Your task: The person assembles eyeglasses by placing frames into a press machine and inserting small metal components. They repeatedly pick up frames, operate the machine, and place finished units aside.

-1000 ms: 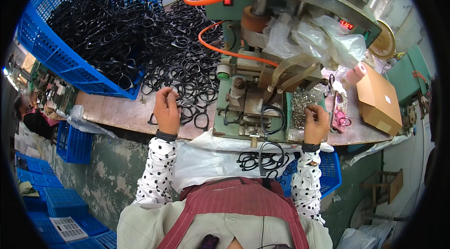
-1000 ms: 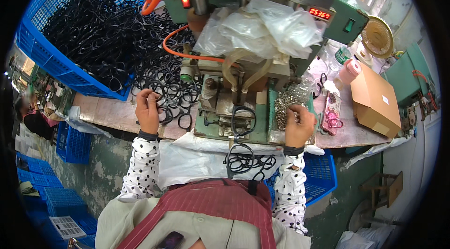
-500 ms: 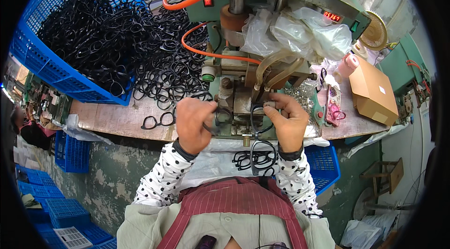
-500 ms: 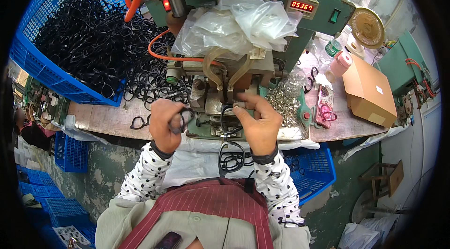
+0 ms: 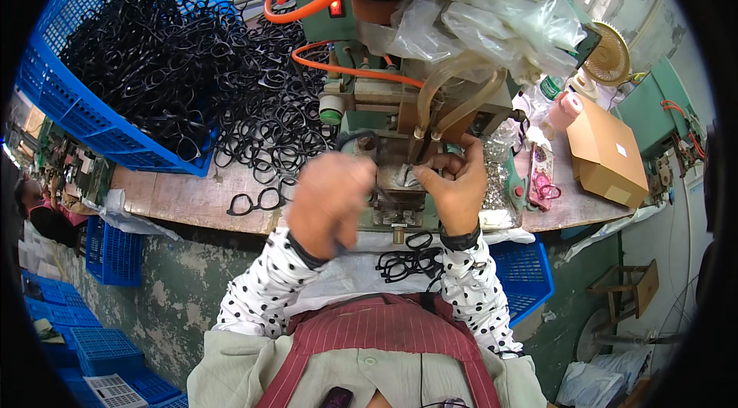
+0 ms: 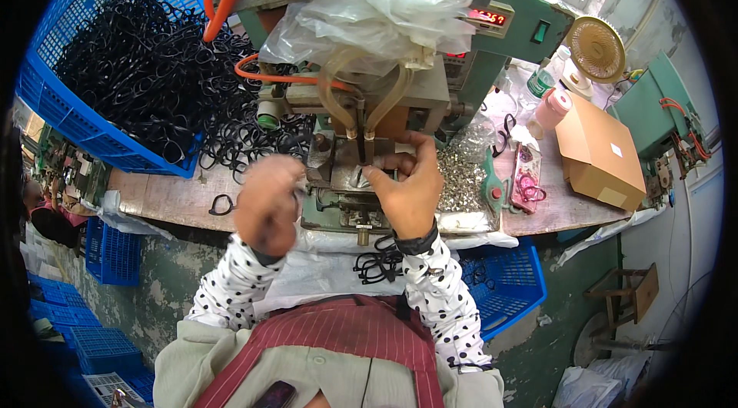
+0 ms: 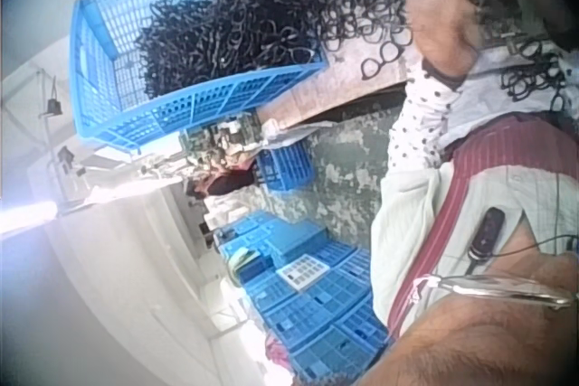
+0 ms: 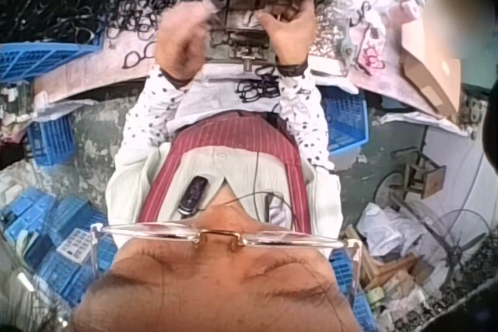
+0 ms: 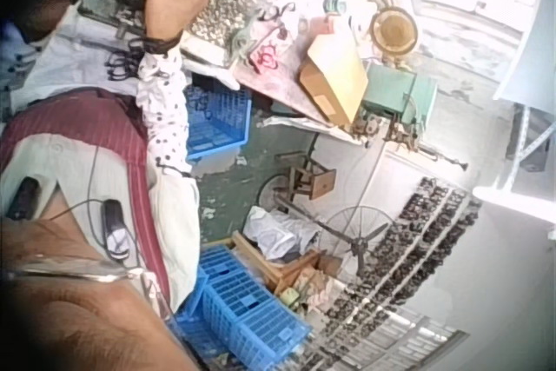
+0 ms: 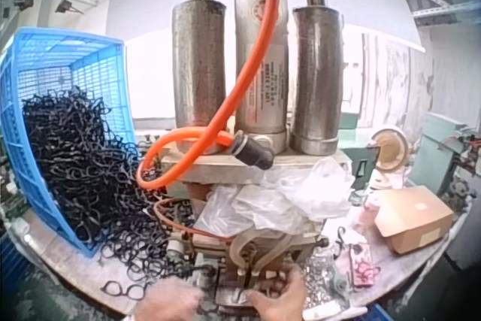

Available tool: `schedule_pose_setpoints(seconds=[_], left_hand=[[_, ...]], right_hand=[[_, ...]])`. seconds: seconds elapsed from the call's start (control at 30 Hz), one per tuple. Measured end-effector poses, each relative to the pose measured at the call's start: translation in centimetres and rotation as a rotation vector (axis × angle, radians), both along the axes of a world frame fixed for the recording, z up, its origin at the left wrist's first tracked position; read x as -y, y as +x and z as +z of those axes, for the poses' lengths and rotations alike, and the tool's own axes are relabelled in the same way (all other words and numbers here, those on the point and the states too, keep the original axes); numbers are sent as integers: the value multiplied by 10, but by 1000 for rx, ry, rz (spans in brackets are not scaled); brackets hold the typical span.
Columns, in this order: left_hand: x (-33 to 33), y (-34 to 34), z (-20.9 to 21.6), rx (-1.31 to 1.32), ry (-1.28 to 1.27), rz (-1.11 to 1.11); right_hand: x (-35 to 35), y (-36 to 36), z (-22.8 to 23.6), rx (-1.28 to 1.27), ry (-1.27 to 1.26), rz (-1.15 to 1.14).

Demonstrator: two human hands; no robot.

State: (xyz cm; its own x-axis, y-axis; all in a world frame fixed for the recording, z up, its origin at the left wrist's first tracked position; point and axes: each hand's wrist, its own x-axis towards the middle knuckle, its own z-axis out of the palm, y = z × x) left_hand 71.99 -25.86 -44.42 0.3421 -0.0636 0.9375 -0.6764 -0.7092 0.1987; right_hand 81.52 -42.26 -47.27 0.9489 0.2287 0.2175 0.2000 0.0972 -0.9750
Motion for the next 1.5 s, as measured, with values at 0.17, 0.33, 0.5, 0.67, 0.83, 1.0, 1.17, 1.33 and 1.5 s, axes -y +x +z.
schedule_pose_setpoints(seconds=[0.17, 0.33, 0.5, 0.67, 0.83, 1.0, 1.17, 1.33, 1.5], left_hand=[[-9, 2, 26, -386, -729, -169], [4, -2, 5, -139, 92, -67], [34, 1, -37, -190, 330, -226], [36, 6, -41, -233, 295, -239], [32, 5, -45, -243, 295, -217], [33, 2, -44, -257, 292, -218], [10, -20, -54, -236, 277, 128], [-88, -70, -124, -605, 132, 793], [-159, -115, -162, -952, 14, 898]], right_hand=[[-4, -5, 1, 44, -6, -23], [-4, -5, -9, -16, 168, -32], [45, 38, -38, 337, -344, -417], [140, 82, -109, 241, -505, -391], [130, 34, -83, 417, -1171, -369], [120, 53, -102, 344, -694, -401], [121, 56, -118, 209, -431, -467], [120, 58, -124, 178, -400, -490], [112, 50, -113, 359, -643, -531]])
